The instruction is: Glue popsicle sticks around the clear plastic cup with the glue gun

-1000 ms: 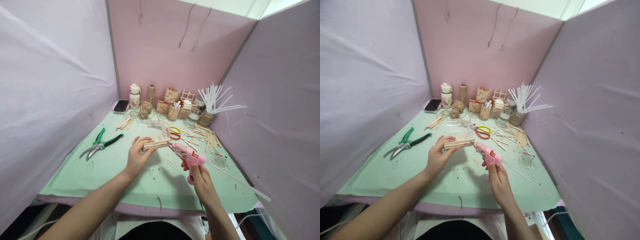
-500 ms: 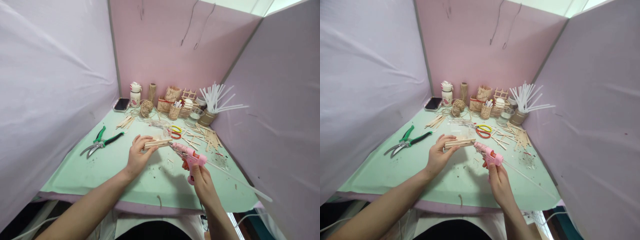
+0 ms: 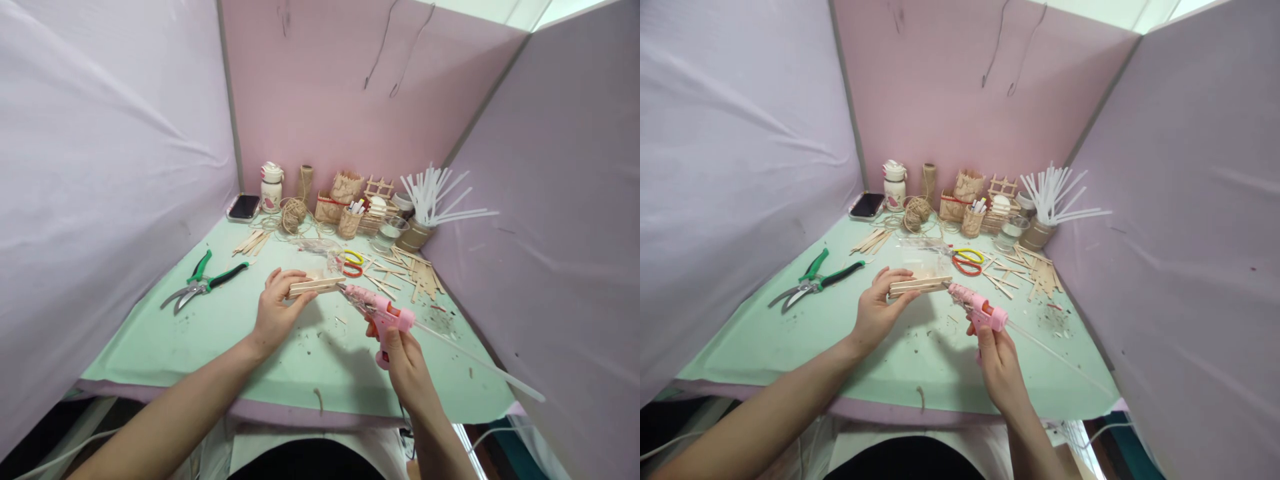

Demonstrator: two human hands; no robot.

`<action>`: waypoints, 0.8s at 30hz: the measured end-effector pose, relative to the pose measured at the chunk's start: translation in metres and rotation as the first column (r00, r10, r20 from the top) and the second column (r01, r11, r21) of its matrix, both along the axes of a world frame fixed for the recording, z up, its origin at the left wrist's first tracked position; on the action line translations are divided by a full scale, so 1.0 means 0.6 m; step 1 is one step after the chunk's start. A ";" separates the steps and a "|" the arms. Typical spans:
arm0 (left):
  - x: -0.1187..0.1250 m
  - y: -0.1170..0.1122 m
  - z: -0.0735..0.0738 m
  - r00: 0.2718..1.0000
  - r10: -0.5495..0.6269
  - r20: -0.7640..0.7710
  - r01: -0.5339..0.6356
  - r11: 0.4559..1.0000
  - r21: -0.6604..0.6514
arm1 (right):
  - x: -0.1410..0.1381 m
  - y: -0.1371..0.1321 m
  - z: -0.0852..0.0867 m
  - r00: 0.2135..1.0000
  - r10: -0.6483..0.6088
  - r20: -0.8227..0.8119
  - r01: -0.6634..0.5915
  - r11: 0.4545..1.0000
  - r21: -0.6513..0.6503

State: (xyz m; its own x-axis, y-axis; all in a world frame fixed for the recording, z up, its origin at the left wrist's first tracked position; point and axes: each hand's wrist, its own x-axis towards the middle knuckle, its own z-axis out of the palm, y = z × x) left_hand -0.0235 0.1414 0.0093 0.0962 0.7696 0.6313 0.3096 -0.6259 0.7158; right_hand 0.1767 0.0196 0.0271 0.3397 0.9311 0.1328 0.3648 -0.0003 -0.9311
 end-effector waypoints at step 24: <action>0.001 -0.004 0.005 1.000 -0.005 -0.009 0.005 1.000 0.018 | -0.007 -0.002 -0.001 0.997 0.042 -0.064 -0.044 0.999 -0.028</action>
